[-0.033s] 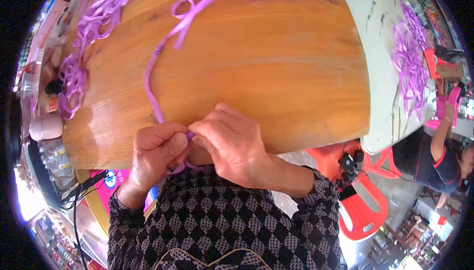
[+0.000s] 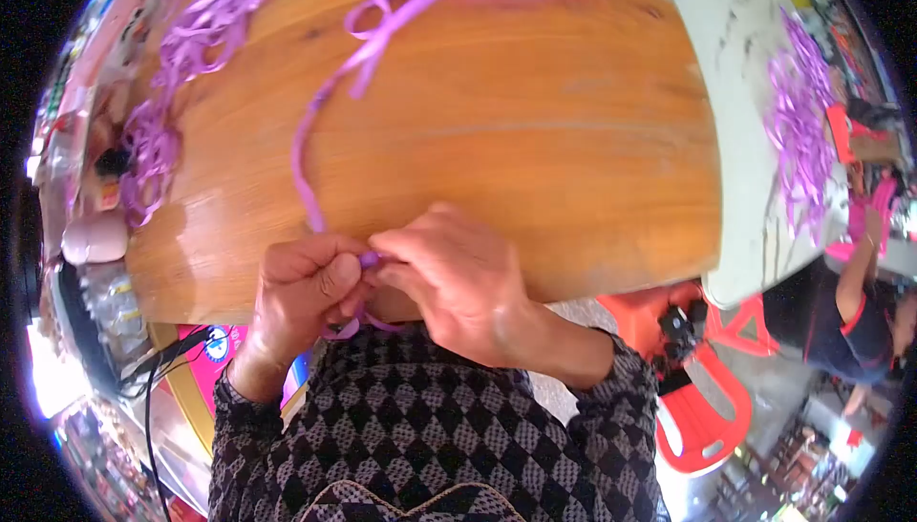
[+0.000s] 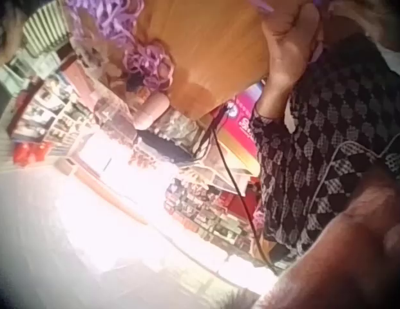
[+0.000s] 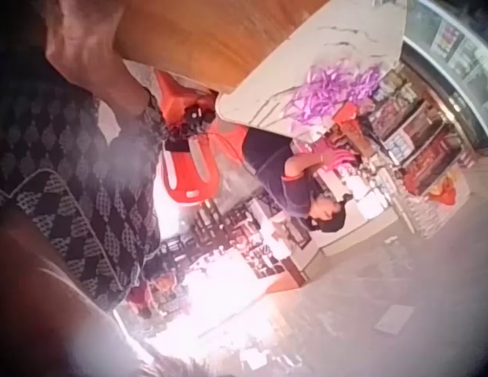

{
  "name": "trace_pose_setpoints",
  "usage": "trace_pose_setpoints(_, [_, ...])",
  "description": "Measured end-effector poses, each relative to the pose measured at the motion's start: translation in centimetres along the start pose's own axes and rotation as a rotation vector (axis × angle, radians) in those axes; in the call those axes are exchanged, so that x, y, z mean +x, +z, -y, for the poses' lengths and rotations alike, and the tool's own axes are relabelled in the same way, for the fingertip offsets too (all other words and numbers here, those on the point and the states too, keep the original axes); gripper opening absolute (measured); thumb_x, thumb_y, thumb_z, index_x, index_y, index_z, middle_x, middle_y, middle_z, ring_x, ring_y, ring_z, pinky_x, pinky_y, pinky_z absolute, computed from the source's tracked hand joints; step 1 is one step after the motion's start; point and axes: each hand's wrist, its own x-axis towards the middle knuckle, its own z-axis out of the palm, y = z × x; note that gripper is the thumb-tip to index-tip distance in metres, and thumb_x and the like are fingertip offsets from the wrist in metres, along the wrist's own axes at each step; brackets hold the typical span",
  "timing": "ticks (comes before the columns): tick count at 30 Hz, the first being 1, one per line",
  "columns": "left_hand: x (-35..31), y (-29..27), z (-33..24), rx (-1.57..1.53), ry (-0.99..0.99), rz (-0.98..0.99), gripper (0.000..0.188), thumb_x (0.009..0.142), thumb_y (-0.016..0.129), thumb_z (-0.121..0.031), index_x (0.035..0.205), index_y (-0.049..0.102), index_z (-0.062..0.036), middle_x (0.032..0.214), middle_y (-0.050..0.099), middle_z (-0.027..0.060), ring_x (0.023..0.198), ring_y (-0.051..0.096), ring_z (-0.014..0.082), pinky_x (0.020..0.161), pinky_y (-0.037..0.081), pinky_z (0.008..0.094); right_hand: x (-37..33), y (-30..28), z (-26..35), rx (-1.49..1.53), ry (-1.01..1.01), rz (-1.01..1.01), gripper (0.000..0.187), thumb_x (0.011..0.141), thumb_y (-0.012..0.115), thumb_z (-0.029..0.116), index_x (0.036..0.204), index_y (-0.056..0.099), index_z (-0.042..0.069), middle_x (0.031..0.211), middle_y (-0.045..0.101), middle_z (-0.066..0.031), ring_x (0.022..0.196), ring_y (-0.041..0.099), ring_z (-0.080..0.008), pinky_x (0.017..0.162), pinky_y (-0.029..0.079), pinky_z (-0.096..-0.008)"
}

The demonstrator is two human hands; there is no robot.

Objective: The person ties knots in a purple ribbon by hand, pulling the material taut and looping it around itself. They repeat this process along the length of the ribbon before setting it aside on the wooden table.

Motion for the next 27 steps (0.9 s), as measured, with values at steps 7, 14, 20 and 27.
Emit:
trace_pose_setpoints(7, [-3.6, -8.0, -6.7, 0.102, 0.603, -0.562, 0.020, 0.083, 0.062, -0.020, 0.084, 0.062, 0.0003, 0.064, 0.054, 0.0006, 0.053, 0.047, 0.0066, 0.047, 0.034, 0.0189, -0.9, -4.6, 3.5, -0.096, 0.445, -0.224, 0.037, 0.079, 0.058, 0.002, 0.115, 0.053, -0.005, 0.098, 0.063, -0.0122, 0.076, 0.051, -0.0098, 0.070, 0.044, -0.0229])
trace_pose_setpoints(14, [-5.8, -22.2, -15.0, 0.416, 0.999, -0.990, 0.013, 0.081, 0.061, -0.011, 0.090, 0.064, -0.0019, 0.073, 0.062, 0.0056, 0.062, 0.057, 0.0141, 0.055, 0.046, 0.0250, -1.9, -5.5, 2.6, -0.013, 0.521, -0.353, 0.020, 0.082, 0.057, 0.002, 0.100, 0.060, -0.005, 0.083, 0.065, -0.0108, 0.070, 0.056, -0.0105, 0.063, 0.044, -0.0208])
trace_pose_setpoints(20, [-3.2, -30.2, -16.0, 0.660, 0.620, -1.242, 0.038, 0.078, 0.061, -0.006, 0.114, 0.056, 0.0016, 0.082, 0.063, 0.0041, 0.062, 0.054, 0.0097, 0.055, 0.045, 0.0210, 0.2, -7.6, 2.1, -0.055, 0.547, -0.269, 0.017, 0.081, 0.055, -0.003, 0.097, 0.061, -0.005, 0.083, 0.066, -0.0103, 0.073, 0.060, -0.0118, 0.066, 0.047, -0.0214])
trace_pose_setpoints(27, [2.9, -23.1, -10.3, 1.403, 0.678, -1.068, 0.041, 0.078, 0.065, -0.030, 0.111, 0.059, -0.0055, 0.086, 0.067, 0.0142, 0.077, 0.066, 0.0188, 0.065, 0.049, 0.0298, 3.8, -7.4, 0.1, -0.245, 0.421, 0.010, 0.011, 0.079, 0.060, -0.003, 0.089, 0.063, -0.003, 0.080, 0.064, -0.0074, 0.072, 0.059, -0.0112, 0.066, 0.047, -0.0228])
